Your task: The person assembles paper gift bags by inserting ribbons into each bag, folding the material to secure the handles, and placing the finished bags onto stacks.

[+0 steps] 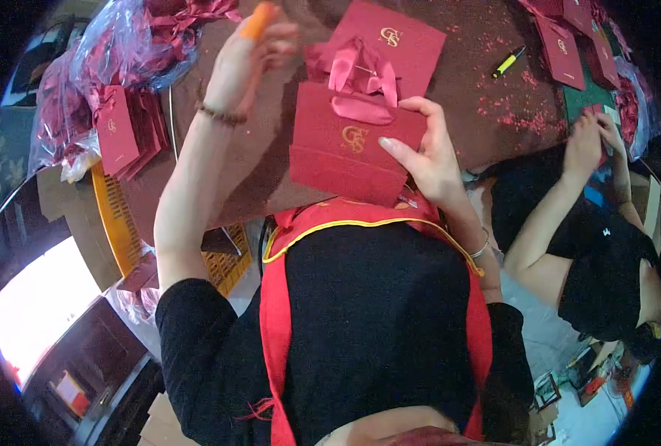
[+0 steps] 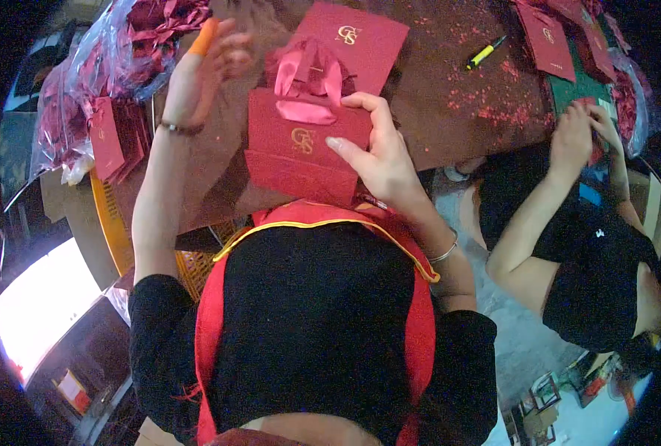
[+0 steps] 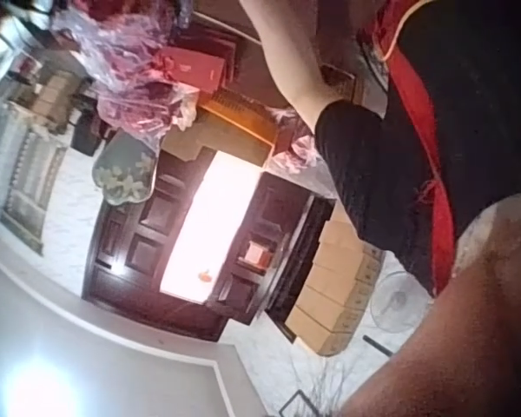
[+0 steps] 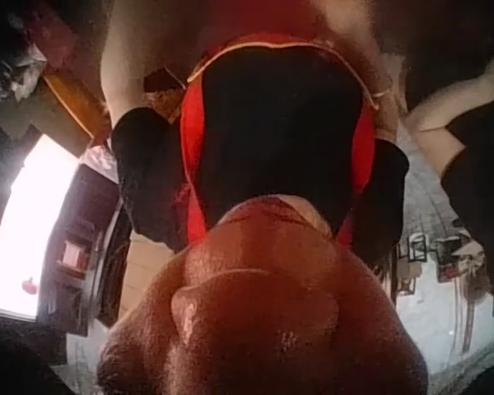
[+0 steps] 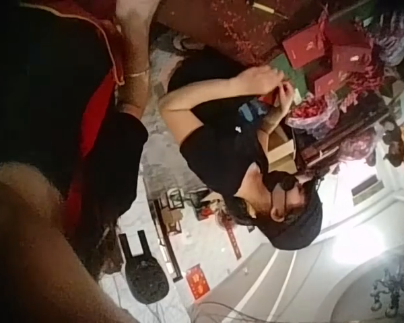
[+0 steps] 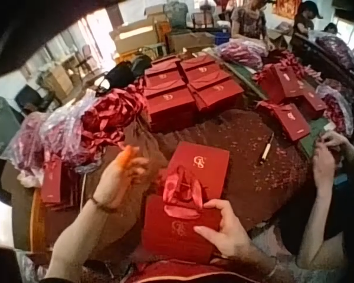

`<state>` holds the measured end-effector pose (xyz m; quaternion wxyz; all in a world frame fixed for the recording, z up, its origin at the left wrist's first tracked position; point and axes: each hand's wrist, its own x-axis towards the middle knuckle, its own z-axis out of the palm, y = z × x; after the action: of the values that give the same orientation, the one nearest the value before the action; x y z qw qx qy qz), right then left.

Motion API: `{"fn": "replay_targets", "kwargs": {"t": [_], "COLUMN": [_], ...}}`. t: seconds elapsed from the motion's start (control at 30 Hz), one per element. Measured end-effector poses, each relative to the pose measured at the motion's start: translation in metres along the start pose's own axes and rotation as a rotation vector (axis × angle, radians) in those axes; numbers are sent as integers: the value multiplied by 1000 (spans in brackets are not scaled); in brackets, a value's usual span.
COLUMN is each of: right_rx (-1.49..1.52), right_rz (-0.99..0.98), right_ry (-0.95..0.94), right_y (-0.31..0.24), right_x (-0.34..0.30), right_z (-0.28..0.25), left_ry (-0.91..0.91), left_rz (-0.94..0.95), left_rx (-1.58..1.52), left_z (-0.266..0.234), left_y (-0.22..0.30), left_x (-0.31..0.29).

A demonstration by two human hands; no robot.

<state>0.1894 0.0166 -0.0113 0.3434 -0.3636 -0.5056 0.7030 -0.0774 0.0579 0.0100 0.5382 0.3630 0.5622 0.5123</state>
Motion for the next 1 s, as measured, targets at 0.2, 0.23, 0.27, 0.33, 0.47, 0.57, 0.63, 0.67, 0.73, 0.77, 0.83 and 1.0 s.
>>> {"fn": "replay_targets", "kwargs": {"t": [0.2, 0.23, 0.27, 0.33, 0.47, 0.57, 0.63, 0.67, 0.73, 0.77, 0.83, 1.0], "right_rx": [-78, -16, 45, -46, -100, -142, -51, -2, 47, 51, 24, -343], "right_rz": [-182, -176, -174, -66, -57, -181, -80, -73, 69, 60, 99, -79], "right_ry": [85, 93, 103, 127, 139, 86, 1, -71, -182, -215, -229, -139], "right_y": [3, 0, -5, 3, -2, -5, -13, -18, -31, -31, -33, -24], "right_x": [11, 11, 11, 15, 16, 20, 24, 28, 30, 31, 35, 46], "right_z": [8, 11, 13, 6, 9, 20, 31, 40, 49, 49, 44, 18], "left_ry": [-242, -191, -195, -227, -404, -468, -357, -315, -189, -185, 149, 650], "left_rz": [-95, -113, -112, -68, -42, 59, -110, -135, 29, 209, 171, 293], "left_rx": [-166, -158, -109, 27, -7, -25, -339, -351, 58, 41, 464, 905], "left_z": [19, 23, 24, 22, 13, 6, 9, 2, -21, -48, -74, -132], "left_y": [-19, -15, -12, -9, 5, -3, 10, 16, 42, 44, 99, 148], "left_x": [-61, -67, -70, -74, -86, -100, -113, -117, -123, -128, -148, -157]}}
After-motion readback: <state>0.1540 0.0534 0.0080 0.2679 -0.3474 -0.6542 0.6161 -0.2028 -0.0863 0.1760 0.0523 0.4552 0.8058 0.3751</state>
